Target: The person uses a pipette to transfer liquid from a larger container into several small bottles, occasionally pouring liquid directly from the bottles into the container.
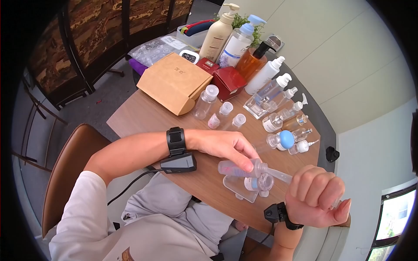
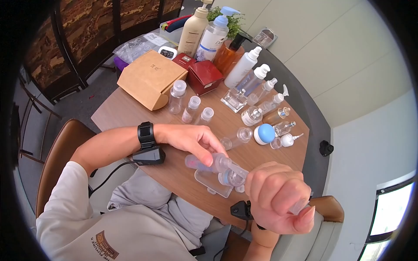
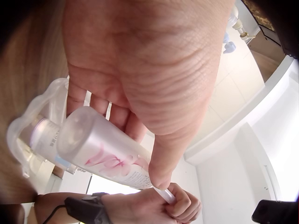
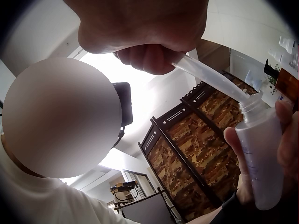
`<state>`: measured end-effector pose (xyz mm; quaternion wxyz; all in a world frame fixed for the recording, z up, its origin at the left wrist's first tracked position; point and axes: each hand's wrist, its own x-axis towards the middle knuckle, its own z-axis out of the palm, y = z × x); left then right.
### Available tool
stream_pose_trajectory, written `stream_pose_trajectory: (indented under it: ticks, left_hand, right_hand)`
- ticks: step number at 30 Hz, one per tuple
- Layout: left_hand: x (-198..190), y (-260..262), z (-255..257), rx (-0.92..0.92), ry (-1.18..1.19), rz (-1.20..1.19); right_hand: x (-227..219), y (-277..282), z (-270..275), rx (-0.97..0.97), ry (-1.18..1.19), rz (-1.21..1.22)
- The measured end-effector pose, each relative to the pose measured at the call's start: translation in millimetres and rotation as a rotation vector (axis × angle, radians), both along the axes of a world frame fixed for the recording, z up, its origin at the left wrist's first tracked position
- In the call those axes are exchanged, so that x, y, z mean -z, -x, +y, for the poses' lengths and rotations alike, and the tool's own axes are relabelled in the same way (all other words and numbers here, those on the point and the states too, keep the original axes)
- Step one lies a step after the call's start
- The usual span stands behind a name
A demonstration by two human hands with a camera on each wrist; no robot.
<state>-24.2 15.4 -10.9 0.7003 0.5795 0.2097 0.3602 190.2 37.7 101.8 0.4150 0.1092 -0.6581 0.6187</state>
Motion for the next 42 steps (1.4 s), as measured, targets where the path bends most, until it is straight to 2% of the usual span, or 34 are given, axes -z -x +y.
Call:
stream_pose_trajectory:
  ticks: [14, 22, 25, 36, 42]
  left_hand:
    - [1.2, 0.7, 0.8, 0.001, -0.011, 0.015]
    - [0.0, 0.3, -0.4, 0.009, -0.018, 0.034]
    - [0.1, -0.8, 0.1, 0.010, 0.008, 0.025]
    - [1.5, -1.7, 1.2, 0.014, 0.023, 0.013]
    - [1.7, -3.5, 1.4, 0.013, 0.005, 0.038]
  right_hand:
    - [-0.5, -1.5, 4.6, -0.047, 0.005, -0.014]
    - [-3.6, -12.2, 13.4, -0.134, 0.184, 0.109]
    - [-1.7, -10.1, 16.3, -0.163, 0.214, 0.051]
    - [-15.7, -33.1, 31.5, -0.073, 0.478, 0.354]
    - [3.9, -54.4, 33.9, 0.010, 0.469, 0.299]
